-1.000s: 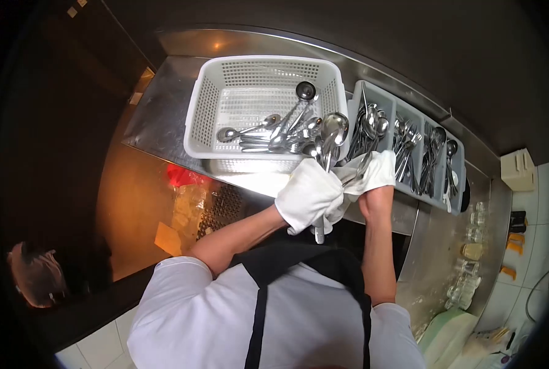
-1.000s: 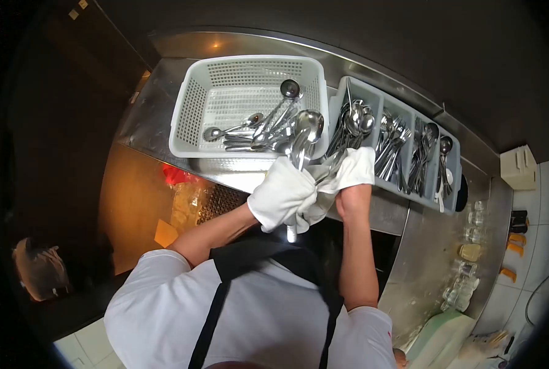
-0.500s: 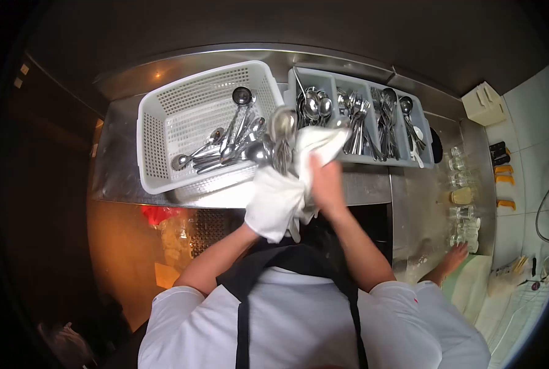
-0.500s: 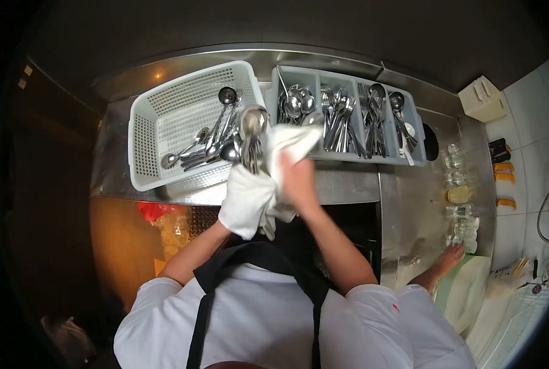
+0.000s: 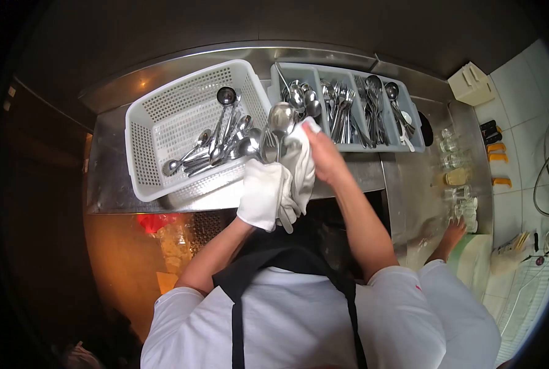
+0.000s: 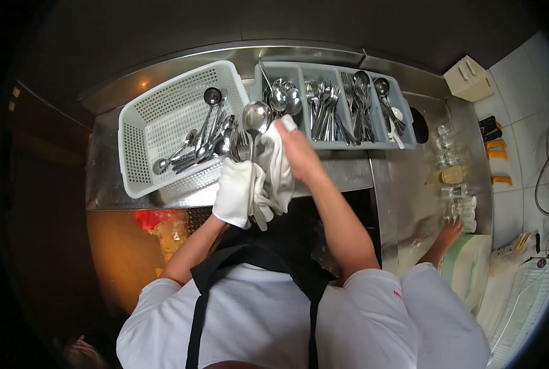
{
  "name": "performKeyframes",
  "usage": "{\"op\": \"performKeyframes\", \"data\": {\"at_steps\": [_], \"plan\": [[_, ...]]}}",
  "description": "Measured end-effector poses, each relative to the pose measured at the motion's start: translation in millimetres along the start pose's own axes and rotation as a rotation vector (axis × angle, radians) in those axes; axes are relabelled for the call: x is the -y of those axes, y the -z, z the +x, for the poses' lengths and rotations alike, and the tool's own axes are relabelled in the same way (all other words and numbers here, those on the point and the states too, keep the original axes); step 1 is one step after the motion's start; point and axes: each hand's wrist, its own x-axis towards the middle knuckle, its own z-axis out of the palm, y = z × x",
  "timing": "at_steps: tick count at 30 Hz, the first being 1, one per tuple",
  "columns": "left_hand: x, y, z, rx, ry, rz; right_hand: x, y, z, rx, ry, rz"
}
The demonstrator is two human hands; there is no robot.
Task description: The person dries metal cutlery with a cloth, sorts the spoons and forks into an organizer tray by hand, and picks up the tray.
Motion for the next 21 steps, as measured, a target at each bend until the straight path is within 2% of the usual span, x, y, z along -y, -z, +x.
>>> {"op": "performKeyframes", "data": {"at_steps": [1, 4, 5, 8, 9, 12, 13, 14, 16, 19, 21], "plan": [[2, 0, -4, -0.039, -0.004, 0.093, 9, 3, -2, 0.038, 0.005, -0.015], [8, 13, -10, -0.052, -0.301, 0.223, -6, 5, -17, 0.039, 0.163, -0.024], [-8, 23, -10, 0.081, -0.132, 0.046, -13, 3, -23, 0.035, 0.257, 0.084], [-8, 30, -13, 0.061, -0.367, 0.268, -14, -7, -40, 0.213, 0.456, 0.377], [-6, 30, -8, 0.007, -0.418, 0.254, -15, -3, -49, 0.306, 0.493, 0.516], [-3, 30, -8, 0.054, -0.343, 0.239, 23, 7, -86, 0.167, 0.77, -0.622], [-14, 38, 1, 0.038, -0.478, 0.263, 40, 5, -95, 0.133, 0.859, -0.909], [-17, 36, -1, 0.073, -0.41, 0.273, 32, 1, -95, -0.016, 0.995, -0.811], [-27, 33, -3, 0.141, -0.293, 0.245, 27, 2, -91, -0.135, 1.141, -0.924], [-91, 36, 18, 0.208, 0.142, -0.272, 32, -2, -72, -0.124, 1.141, -1.078], [-89, 35, 19, 0.212, 0.027, -0.199, 34, 1, -65, -0.113, 0.951, -0.862]]}}
